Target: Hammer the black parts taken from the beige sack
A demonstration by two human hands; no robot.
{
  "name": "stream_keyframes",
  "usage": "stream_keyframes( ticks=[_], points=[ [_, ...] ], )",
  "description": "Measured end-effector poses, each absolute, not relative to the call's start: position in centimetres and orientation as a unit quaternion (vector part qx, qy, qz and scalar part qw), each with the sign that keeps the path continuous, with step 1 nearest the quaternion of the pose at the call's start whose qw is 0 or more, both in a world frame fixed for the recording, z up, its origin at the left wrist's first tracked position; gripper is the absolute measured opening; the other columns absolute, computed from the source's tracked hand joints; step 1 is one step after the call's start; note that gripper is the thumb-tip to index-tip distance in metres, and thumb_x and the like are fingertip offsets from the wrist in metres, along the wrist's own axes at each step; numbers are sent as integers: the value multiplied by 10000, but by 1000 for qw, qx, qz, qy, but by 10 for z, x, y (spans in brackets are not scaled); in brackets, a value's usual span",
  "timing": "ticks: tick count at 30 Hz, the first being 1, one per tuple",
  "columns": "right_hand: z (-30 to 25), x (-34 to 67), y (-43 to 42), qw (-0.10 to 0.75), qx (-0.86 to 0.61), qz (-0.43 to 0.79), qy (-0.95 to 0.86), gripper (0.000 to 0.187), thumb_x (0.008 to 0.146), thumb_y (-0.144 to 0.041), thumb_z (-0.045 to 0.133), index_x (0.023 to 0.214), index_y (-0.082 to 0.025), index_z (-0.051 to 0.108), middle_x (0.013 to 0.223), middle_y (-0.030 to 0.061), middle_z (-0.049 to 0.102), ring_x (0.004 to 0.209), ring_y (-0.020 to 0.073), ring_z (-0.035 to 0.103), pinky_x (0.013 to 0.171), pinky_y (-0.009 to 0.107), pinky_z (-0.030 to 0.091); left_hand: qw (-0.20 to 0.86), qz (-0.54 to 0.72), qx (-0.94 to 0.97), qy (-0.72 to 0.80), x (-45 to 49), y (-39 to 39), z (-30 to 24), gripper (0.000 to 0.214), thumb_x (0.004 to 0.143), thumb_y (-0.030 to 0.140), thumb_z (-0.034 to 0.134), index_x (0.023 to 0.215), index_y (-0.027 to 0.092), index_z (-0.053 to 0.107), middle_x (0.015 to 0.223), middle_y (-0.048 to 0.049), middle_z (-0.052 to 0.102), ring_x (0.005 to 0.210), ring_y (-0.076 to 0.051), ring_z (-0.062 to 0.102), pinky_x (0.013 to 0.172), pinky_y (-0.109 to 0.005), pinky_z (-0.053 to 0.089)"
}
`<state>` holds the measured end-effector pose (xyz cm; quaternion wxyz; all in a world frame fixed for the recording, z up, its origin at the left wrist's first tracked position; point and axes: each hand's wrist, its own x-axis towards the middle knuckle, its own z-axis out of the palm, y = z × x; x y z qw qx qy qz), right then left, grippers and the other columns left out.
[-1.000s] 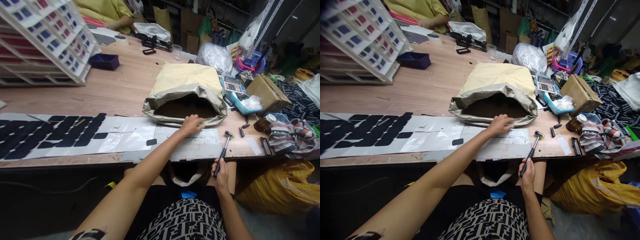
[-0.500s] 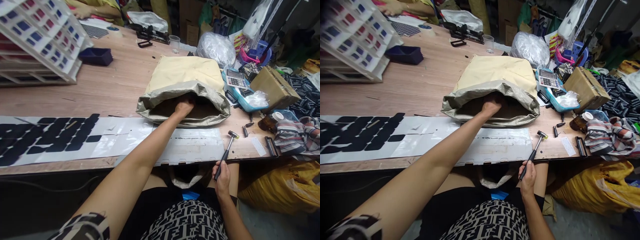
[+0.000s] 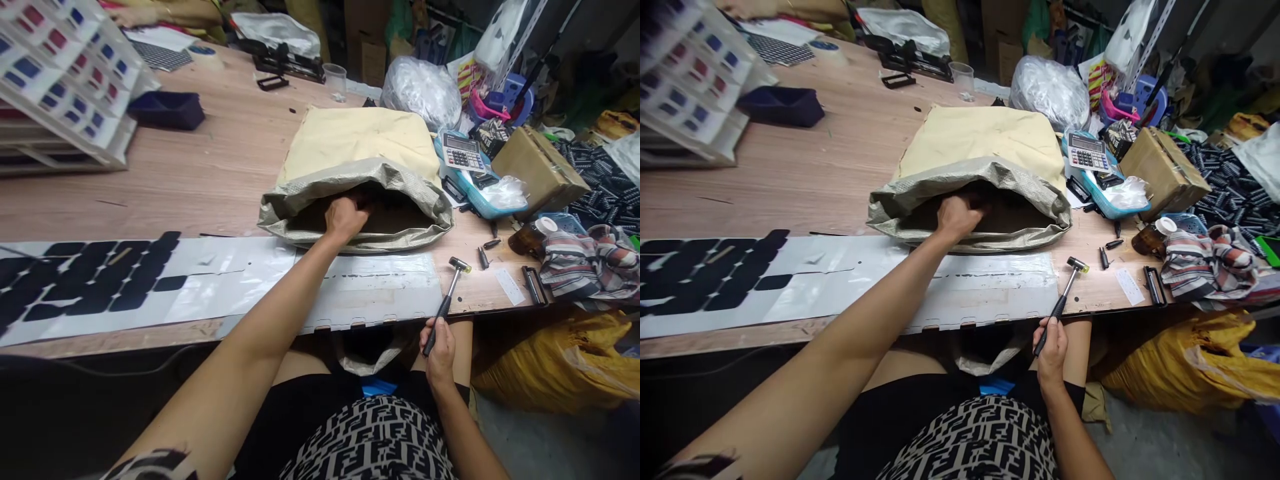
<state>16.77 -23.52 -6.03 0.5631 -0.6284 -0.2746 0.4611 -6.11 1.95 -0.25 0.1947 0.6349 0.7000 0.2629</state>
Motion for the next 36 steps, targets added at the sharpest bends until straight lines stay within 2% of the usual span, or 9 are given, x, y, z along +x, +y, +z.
stream_keyframes(
  ticks=[4,6,15,26,31,36],
  points=[
    [-61,167,-234,570,-623,458,-275,476,835,-683,576,829,-207,556,490,-67,481,404,86,378,376,202,260,192,311,753,548,-54,-49,-11,255,862,413,690,1027,226,746,987,-57,718,955,-243,600,844,-363,478],
    [-60,168,-234,569,-623,459,-277,479,829,-685,582,829,-207,554,488,-69,481,398,84,377,374,198,259,211,311,778,503,-45,-73,-25,198,845,372,718,984,235,753,959,-40,716,932,-227,585,831,-346,468],
    [-45,183,-236,500,-644,470,-339,463,805,-634,639,889,-181,598,579,-56,523,430,77,432,395,192,303,217,319,761,521,-26,-79,-56,213,837,371,730,1006,251,781,857,-31,642,884,-216,553,797,-337,447],
    [-37,174,-264,371,-671,352,-537,413,966,-556,471,989,-185,649,630,-31,507,559,125,485,526,234,402,224,350,746,520,-27,-78,-60,179,832,310,747,988,239,799,850,-26,610,858,-196,545,788,-328,436],
    [-29,169,-258,354,-671,281,-587,413,967,-535,458,1048,-183,656,740,28,623,663,173,574,635,271,454,226,351,747,517,-27,-76,-62,207,834,333,750,1018,252,796,875,-27,611,901,-207,548,811,-334,438],
    [-31,168,-254,321,-682,284,-593,432,967,-561,446,960,-183,657,684,16,599,631,170,548,640,275,440,230,348,746,519,-27,-75,-62,215,829,329,753,1022,245,797,878,-26,618,900,-205,547,816,-333,432]
  ],
)
